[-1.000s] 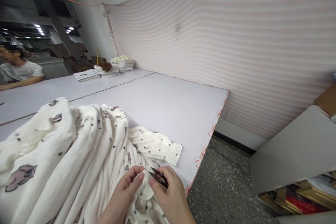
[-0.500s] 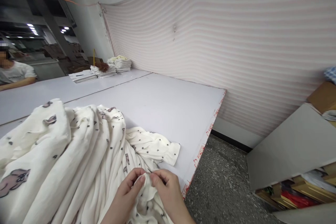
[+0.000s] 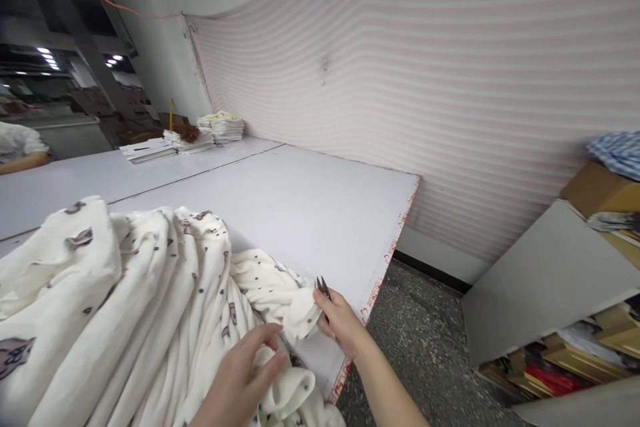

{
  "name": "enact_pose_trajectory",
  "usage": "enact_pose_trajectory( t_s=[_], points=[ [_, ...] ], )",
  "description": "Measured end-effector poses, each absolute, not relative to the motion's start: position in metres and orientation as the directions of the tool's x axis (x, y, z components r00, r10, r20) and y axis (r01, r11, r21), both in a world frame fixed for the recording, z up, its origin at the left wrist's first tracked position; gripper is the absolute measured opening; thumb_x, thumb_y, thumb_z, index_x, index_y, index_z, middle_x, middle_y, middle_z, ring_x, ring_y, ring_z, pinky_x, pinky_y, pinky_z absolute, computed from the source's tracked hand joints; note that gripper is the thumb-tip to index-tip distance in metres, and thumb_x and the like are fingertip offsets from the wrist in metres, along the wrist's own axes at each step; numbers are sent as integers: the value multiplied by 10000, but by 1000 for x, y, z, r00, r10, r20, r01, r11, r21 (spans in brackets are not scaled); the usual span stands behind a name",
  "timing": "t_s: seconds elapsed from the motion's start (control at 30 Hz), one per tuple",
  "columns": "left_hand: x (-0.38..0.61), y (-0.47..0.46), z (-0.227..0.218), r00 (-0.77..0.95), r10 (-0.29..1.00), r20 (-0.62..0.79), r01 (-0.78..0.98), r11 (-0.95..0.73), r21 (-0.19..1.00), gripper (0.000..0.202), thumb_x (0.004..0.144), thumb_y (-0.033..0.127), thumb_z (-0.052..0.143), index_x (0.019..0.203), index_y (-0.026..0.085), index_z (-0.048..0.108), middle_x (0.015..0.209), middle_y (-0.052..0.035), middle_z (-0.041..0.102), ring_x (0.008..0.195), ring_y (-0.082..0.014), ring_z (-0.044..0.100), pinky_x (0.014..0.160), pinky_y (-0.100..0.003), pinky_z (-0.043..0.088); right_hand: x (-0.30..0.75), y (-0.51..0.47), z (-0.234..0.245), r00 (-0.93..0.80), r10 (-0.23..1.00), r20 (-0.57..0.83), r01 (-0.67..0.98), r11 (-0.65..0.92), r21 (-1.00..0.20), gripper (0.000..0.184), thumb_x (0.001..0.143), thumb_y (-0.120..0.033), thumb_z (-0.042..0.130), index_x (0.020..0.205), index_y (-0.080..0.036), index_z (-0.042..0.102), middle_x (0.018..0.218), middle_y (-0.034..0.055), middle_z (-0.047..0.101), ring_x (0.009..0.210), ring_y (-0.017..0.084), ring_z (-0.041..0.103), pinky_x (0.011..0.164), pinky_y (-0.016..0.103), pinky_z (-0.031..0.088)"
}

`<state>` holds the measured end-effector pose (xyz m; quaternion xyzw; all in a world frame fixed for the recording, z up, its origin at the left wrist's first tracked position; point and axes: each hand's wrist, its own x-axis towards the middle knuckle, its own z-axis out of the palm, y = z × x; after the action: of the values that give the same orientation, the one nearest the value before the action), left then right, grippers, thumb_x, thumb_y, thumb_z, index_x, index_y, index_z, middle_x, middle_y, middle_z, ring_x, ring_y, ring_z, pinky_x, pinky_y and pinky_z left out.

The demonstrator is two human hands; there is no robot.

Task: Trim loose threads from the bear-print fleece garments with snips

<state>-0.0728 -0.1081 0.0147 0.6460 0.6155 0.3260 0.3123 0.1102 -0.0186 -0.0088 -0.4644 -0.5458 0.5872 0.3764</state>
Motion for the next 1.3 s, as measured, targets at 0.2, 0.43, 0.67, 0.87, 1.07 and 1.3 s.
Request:
enact_pose_trajectory(
  t_s=[0.2,0.43,0.67,0.87,1.07,1.3],
  points=[
    [-62,-106,13,-114,990,78,583,3,812,118,799,220,480,914,236,504,854,-16,583,661,-180,541,565,-259,395,89,-44,-4,-328,928,-179,-66,-211,-975,502,850,-686,366,704,-215,457,401,-146,193,321,48,108,336,185,201],
    [-68,-122,1,-167,962,217,464,-118,878,179,907,366,403,808,230,466,695,22,456,460,-114,320,403,-227,216,100,-46,3,-73,997,-18,120,-9,-993,303,792,-507,615,777,-208,570,645,-24,513,571,137,470,510,221,381],
    [-63,-124,-4,-248,917,312,533,-140,834,136,902,325,408,820,232,463,722,13,478,527,-134,396,429,-224,303,102,-82,42,-365,923,121,520,310,-796,212,863,-325,569,1066,-277,602,989,24,579,856,193,594,698,262,457],
    [-65,-125,-4,-206,932,297,536,-146,831,153,916,327,398,815,233,463,716,11,472,561,-141,424,431,-234,290,91,-86,48,-457,887,74,653,390,-649,166,887,-289,539,985,-304,672,907,-6,651,794,193,638,622,252,427],
    [-65,-125,-4,-275,921,278,502,-109,858,136,888,349,455,925,230,510,820,-13,537,622,-152,494,413,-228,309,91,-84,40,-382,920,89,642,334,-690,200,890,-288,541,1029,-322,680,938,-21,686,831,185,652,674,245,443],
    [-65,-124,0,-269,916,298,466,-147,873,137,883,327,459,818,230,531,792,-25,531,701,-168,515,424,-205,320,91,-82,33,-348,930,115,575,309,-758,196,904,-296,508,984,-290,687,909,0,681,824,190,639,671,243,462]
  ],
)
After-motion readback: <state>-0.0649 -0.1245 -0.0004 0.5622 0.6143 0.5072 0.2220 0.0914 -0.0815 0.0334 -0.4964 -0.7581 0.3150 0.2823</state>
